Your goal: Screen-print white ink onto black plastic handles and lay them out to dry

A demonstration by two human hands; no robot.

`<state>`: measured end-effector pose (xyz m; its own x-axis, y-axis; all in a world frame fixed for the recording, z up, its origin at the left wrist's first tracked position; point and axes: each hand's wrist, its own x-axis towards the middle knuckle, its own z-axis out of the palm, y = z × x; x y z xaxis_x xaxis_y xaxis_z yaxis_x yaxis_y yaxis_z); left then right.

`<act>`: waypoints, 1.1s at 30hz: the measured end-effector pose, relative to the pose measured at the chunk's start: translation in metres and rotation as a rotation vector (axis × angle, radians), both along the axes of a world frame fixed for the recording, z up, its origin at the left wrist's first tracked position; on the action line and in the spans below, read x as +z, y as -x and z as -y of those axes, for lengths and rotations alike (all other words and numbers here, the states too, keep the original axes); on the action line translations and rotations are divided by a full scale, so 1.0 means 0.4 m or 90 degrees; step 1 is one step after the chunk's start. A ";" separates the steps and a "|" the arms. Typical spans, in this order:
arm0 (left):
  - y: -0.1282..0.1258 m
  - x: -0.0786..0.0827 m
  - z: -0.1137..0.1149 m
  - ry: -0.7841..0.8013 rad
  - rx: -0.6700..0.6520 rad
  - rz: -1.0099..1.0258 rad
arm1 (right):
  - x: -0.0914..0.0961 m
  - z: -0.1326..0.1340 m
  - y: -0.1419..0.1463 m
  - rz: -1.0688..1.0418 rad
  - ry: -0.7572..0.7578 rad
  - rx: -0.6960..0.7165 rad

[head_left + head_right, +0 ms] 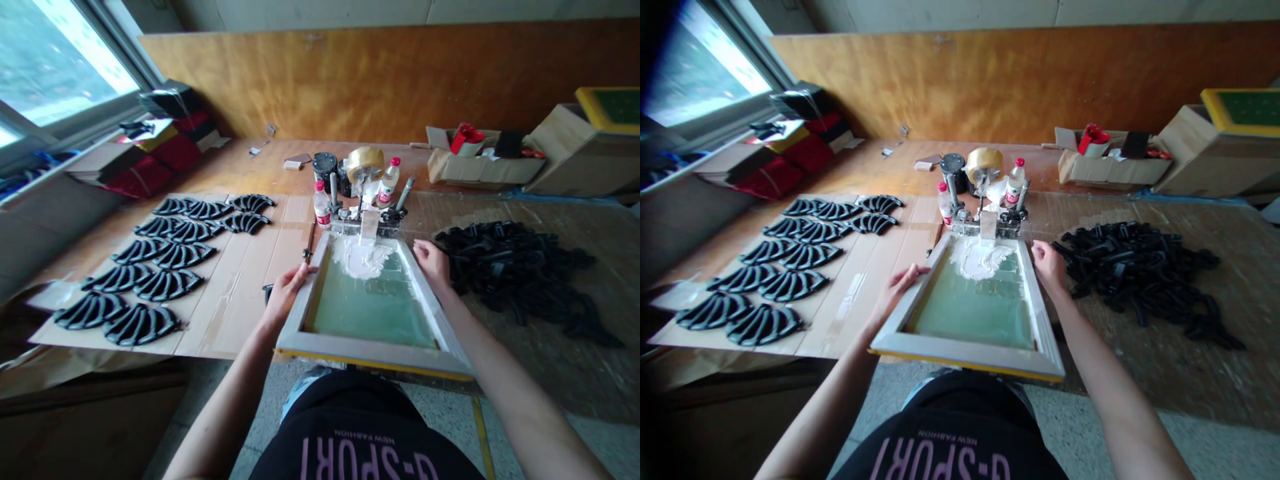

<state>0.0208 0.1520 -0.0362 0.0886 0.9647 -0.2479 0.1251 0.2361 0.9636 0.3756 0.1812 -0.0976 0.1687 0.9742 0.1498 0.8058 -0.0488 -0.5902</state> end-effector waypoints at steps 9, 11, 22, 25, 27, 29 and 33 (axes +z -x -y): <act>0.006 -0.242 0.060 0.055 -0.024 -0.160 | 0.027 -0.152 0.203 0.192 -0.080 0.228; 0.008 -0.256 0.058 0.058 -0.028 -0.154 | 0.017 -0.129 0.215 0.228 -0.036 0.258; 0.011 -0.250 0.059 0.079 -0.023 -0.124 | 0.034 0.033 0.195 0.162 -0.080 0.515; 0.011 -0.245 0.059 0.086 -0.021 -0.102 | 0.009 0.051 0.208 0.188 -0.135 0.477; 0.011 -0.240 0.059 0.088 -0.021 -0.089 | 0.003 0.064 0.214 0.175 -0.141 0.513; 0.011 -0.229 0.059 0.092 -0.019 -0.074 | 0.012 0.050 0.219 0.141 -0.120 0.491; 0.015 -0.166 0.054 0.111 -0.022 -0.030 | 0.063 -0.072 0.208 0.104 -0.091 0.319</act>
